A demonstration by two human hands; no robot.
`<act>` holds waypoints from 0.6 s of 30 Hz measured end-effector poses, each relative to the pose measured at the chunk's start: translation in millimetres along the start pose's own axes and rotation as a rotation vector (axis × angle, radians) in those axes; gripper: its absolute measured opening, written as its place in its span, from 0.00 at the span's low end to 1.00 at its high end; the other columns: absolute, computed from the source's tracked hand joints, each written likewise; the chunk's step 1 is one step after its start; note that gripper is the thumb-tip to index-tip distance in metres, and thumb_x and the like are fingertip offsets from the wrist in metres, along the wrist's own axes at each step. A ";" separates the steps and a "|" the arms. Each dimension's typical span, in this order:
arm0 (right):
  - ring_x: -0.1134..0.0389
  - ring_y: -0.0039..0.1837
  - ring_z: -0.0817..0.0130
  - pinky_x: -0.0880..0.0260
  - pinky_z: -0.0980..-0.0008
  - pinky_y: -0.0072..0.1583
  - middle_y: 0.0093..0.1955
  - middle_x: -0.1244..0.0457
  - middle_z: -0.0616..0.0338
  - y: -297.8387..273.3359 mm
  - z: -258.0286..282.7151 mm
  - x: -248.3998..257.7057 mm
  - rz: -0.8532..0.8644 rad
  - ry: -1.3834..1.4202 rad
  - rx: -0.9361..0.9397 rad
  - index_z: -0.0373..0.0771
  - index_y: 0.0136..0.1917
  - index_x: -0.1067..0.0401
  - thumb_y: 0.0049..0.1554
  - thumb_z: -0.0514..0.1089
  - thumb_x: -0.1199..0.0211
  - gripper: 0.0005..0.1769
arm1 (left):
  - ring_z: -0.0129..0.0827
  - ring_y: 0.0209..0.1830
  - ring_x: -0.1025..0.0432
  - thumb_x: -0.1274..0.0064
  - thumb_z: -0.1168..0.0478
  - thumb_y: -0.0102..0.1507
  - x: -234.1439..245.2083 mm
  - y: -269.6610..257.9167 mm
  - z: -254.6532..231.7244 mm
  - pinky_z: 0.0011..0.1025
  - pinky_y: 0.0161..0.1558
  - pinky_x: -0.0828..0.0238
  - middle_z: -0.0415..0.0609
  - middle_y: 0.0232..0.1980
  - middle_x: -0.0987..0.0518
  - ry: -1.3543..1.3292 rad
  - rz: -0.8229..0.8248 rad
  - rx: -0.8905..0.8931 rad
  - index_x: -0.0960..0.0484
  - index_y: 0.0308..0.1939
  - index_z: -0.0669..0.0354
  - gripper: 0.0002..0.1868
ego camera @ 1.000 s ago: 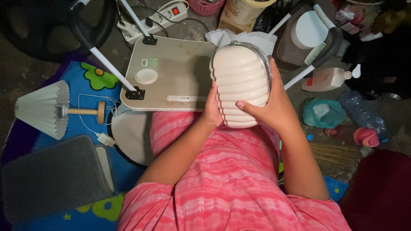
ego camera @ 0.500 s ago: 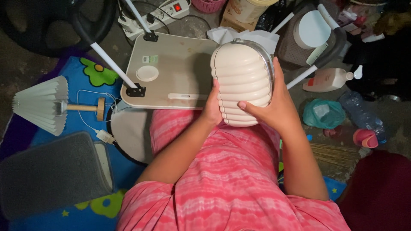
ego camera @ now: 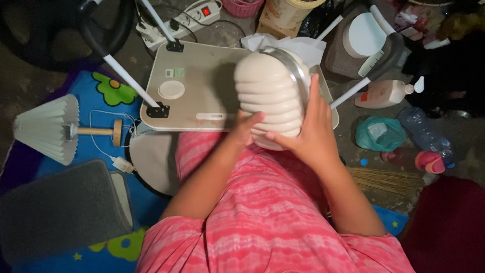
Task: The person is seen cleaning a folding desk and then putting items back in a basket.
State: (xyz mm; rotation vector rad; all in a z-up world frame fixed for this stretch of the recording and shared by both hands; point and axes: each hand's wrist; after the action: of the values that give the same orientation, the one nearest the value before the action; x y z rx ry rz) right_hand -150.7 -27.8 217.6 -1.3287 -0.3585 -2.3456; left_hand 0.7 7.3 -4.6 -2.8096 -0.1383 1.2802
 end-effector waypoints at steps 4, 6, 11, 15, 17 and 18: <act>0.41 0.79 0.54 0.40 0.59 0.74 0.82 0.45 0.42 -9.9 -25.0 -6.0 -0.005 0.539 0.039 0.36 0.87 0.69 0.44 0.58 0.20 0.76 | 0.51 0.70 0.31 0.39 0.40 0.63 45.4 8.1 14.4 0.49 0.70 0.32 0.60 0.71 0.28 -0.345 0.093 0.160 0.39 0.76 0.65 0.47; 0.47 0.86 0.54 0.47 0.60 0.79 0.84 0.45 0.45 -12.4 -35.8 -12.9 0.051 0.692 0.054 0.40 0.89 0.62 0.43 0.51 0.19 0.73 | 0.52 0.70 0.32 0.38 0.40 0.62 47.7 7.6 11.7 0.51 0.70 0.33 0.60 0.70 0.28 -0.286 0.000 0.112 0.38 0.75 0.65 0.47; 0.45 0.81 0.58 0.45 0.61 0.78 0.81 0.46 0.53 -10.7 -52.6 -48.4 0.209 1.354 -0.051 0.36 0.87 0.62 0.40 0.52 0.15 0.77 | 0.53 0.69 0.33 0.35 0.40 0.62 50.1 8.1 8.3 0.53 0.70 0.34 0.60 0.70 0.29 -0.191 -0.131 0.054 0.37 0.74 0.65 0.48; 0.42 0.78 0.58 0.42 0.59 0.77 0.76 0.43 0.51 -16.5 -63.4 -60.6 0.127 1.530 -0.181 0.32 0.84 0.54 0.37 0.55 0.14 0.74 | 0.53 0.68 0.33 0.32 0.39 0.61 47.2 17.1 3.2 0.55 0.69 0.34 0.60 0.69 0.29 -0.089 -0.243 -0.009 0.36 0.74 0.65 0.49; 0.41 0.77 0.57 0.41 0.59 0.76 0.76 0.44 0.51 -14.1 -51.6 -36.6 0.002 1.370 -0.094 0.34 0.83 0.54 0.38 0.56 0.14 0.73 | 0.54 0.68 0.34 0.32 0.39 0.61 40.7 24.1 0.5 0.56 0.69 0.35 0.60 0.69 0.29 -0.058 -0.250 -0.017 0.36 0.73 0.65 0.49; 0.41 0.76 0.56 0.40 0.59 0.75 0.77 0.44 0.52 -12.7 -46.3 -23.8 -0.107 1.201 -0.013 0.35 0.82 0.55 0.38 0.58 0.13 0.72 | 0.54 0.68 0.34 0.31 0.39 0.61 36.7 28.9 -0.4 0.56 0.69 0.35 0.60 0.69 0.29 -0.035 -0.266 -0.031 0.36 0.73 0.65 0.49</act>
State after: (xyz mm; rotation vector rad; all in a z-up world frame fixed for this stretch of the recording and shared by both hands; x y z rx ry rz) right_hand -180.7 -30.4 173.3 0.2458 -0.0181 -2.7276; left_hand 26.7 -17.6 -34.3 -2.6785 -0.5176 1.2731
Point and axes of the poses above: each hand's wrist, its own y-axis towards the middle knuckle, its own x-axis out of the back of the hand, z = x × y
